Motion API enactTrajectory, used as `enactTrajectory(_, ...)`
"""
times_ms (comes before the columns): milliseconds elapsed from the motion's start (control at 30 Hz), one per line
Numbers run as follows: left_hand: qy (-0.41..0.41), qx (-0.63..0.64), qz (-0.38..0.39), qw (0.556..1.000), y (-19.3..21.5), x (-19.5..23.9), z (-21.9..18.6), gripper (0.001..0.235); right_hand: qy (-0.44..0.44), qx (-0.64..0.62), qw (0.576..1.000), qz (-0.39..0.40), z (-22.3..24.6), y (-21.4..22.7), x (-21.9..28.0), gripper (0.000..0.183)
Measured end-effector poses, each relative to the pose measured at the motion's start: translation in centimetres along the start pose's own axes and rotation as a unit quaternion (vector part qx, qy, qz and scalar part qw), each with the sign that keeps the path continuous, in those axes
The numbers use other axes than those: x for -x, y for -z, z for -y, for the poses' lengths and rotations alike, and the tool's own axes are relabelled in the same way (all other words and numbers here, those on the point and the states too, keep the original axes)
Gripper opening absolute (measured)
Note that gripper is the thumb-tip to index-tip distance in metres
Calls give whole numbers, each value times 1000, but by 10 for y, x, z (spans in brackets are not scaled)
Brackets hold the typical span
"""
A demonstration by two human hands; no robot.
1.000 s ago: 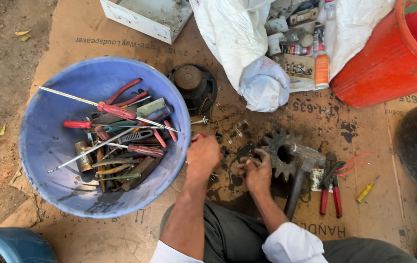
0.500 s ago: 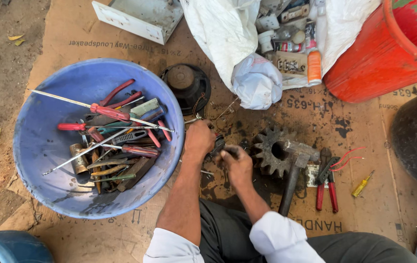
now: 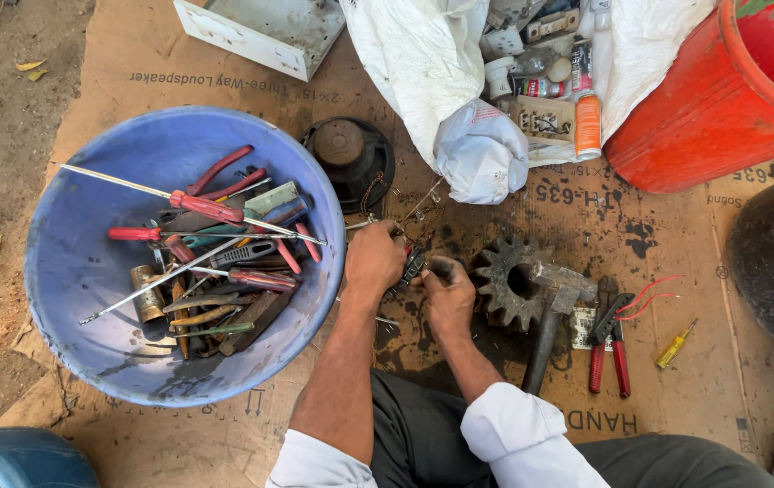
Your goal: The person sits on a cardboard sheet and uses a screwdriver to remove screws from a white electrical box. They then use a hammer to strike a metal gear-like component, applying a substance from a small tube to the gear before continuing to hammer it.
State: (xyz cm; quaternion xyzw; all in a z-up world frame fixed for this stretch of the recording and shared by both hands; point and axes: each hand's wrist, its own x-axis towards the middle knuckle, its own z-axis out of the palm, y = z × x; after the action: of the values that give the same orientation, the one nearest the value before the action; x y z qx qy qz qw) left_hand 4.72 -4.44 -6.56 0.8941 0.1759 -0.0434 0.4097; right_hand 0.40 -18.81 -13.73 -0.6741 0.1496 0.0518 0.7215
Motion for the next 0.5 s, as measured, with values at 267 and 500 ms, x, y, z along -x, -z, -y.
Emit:
enactTrajectory(267, 16, 67, -9, 998, 11, 17, -3, 26, -37, 28, 999, -1, -5, 8, 6, 22)
enactTrajectory(500, 6, 165, 20, 986, -13, 21, 11, 26, -33, -26, 999, -21, 27, 29, 29, 22)
